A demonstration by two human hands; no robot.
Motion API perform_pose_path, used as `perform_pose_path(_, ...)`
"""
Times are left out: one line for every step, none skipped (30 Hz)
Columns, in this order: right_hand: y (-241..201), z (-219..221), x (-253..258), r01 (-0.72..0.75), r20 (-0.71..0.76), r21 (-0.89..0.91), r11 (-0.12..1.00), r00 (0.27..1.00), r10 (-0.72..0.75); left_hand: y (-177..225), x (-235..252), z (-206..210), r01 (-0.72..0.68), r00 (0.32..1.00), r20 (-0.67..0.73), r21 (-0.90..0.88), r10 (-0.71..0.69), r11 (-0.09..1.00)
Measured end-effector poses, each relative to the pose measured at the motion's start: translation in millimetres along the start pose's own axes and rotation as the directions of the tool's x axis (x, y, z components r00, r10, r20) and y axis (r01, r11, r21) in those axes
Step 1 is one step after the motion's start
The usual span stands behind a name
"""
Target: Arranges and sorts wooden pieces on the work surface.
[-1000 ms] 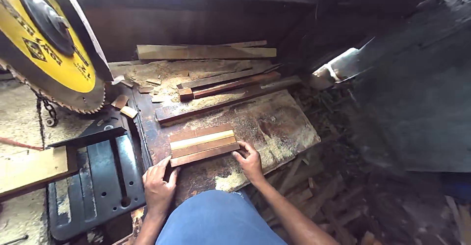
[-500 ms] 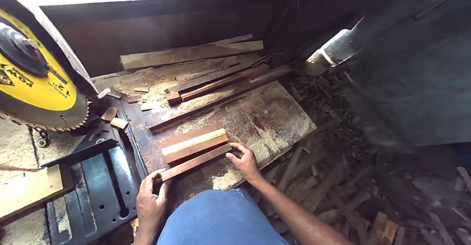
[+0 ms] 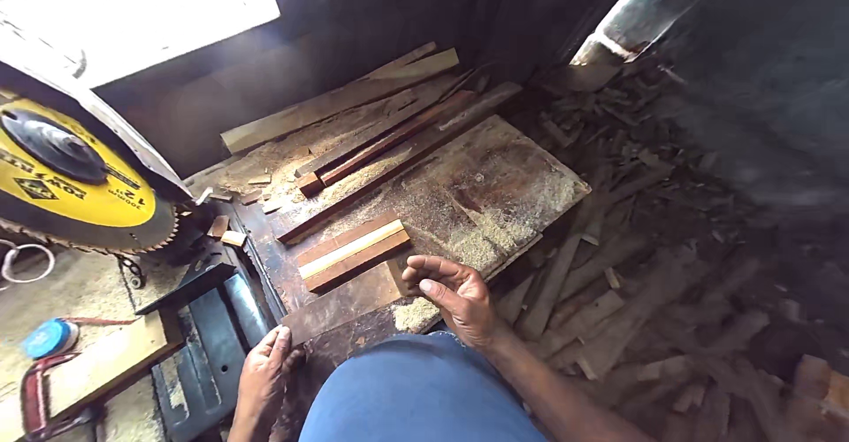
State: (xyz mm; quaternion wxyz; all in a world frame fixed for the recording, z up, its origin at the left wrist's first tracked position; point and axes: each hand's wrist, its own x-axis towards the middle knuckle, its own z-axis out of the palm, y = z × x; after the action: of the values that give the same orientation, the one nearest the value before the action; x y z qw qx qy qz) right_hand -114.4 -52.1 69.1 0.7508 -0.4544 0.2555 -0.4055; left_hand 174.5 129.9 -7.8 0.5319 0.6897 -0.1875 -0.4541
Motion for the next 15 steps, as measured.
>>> perform_pose_path(-2.8,0.7,-0.5,0.023,0.014,-0.014,1.000,1.000,-0.023,0.4,-1.5,2.5,0.012,1.000,-0.009,-0.022,-0.012,1.000)
perform_pose_path(-4.7,-0.3,-0.5,0.041,0.019,-0.039,0.998,0.999,-0.040,0.3,-2.6,5.5,0.015,1.000,-0.020,-0.055,-0.016,0.998)
perform_pose_path(-5.1,-3.6,0.4,0.051,0.018,-0.068,0.996,0.999,-0.050,1.2,-3.5,9.4,0.008,0.999,-0.039,-0.099,-0.012,0.995)
perform_pose_path(-3.9,-8.5,1.4,0.043,0.007,-0.110,0.993,0.999,-0.043,3.4,-4.5,13.8,-0.010,0.998,-0.061,-0.137,0.001,0.991)
perform_pose_path(-0.9,-14.5,1.8,0.015,-0.015,-0.163,0.986,1.000,-0.018,7.0,-6.7,18.2,-0.038,0.997,-0.079,-0.163,0.025,0.986)
perform_pose_path(3.9,-21.3,1.4,-0.028,-0.039,-0.209,0.977,0.999,0.020,12.3,-10.7,22.7,-0.073,0.994,-0.096,-0.184,0.056,0.980)
perform_pose_path(9.7,-28.7,0.6,-0.071,-0.046,-0.236,0.969,0.997,0.061,20.5,-15.5,28.4,-0.114,0.989,-0.118,-0.201,0.091,0.973)
perform_pose_path(16.3,-35.7,0.2,-0.107,-0.043,-0.248,0.963,0.994,0.099,31.6,-19.8,35.1,-0.167,0.980,-0.142,-0.218,0.138,0.961)
perform_pose_path(23.1,-41.7,0.1,-0.141,-0.025,-0.250,0.958,0.990,0.139,44.8,-24.7,41.8,-0.228,0.967,-0.167,-0.228,0.193,0.947)
perform_pose_path(30.3,-46.2,0.1,-0.174,0.005,-0.251,0.952,0.984,0.181,58.6,-29.4,46.8,-0.300,0.947,-0.188,-0.217,0.261,0.929)
perform_pose_path(37.3,-49.0,1.0,-0.209,0.049,-0.252,0.945,0.972,0.228,72.3,-34.2,50.9,-0.373,0.920,-0.200,-0.180,0.337,0.910)
perform_pose_path(43.1,-49.8,3.0,-0.246,0.105,-0.258,0.934,0.954,0.281,85.5,-39.1,54.6,-0.443,0.887,-0.205,-0.115,0.415,0.889)
perform_pose_path(47.9,-48.7,6.3,-0.280,0.165,-0.277,0.919,0.929,0.332,98.3,-43.9,58.2,-0.504,0.848,-0.204,-0.028,0.489,0.863)
perform_pose_path(51.2,-46.1,11.2,-0.307,0.222,-0.299,0.904,0.899,0.378,109.5,-47.8,62.7,-0.546,0.812,-0.211,0.056,0.544,0.836)
perform_pose_path(52.7,-42.9,18.0,-0.334,0.264,-0.329,0.883,0.866,0.425,118.9,-50.3,67.8,-0.577,0.779,-0.220,0.113,0.587,0.809)
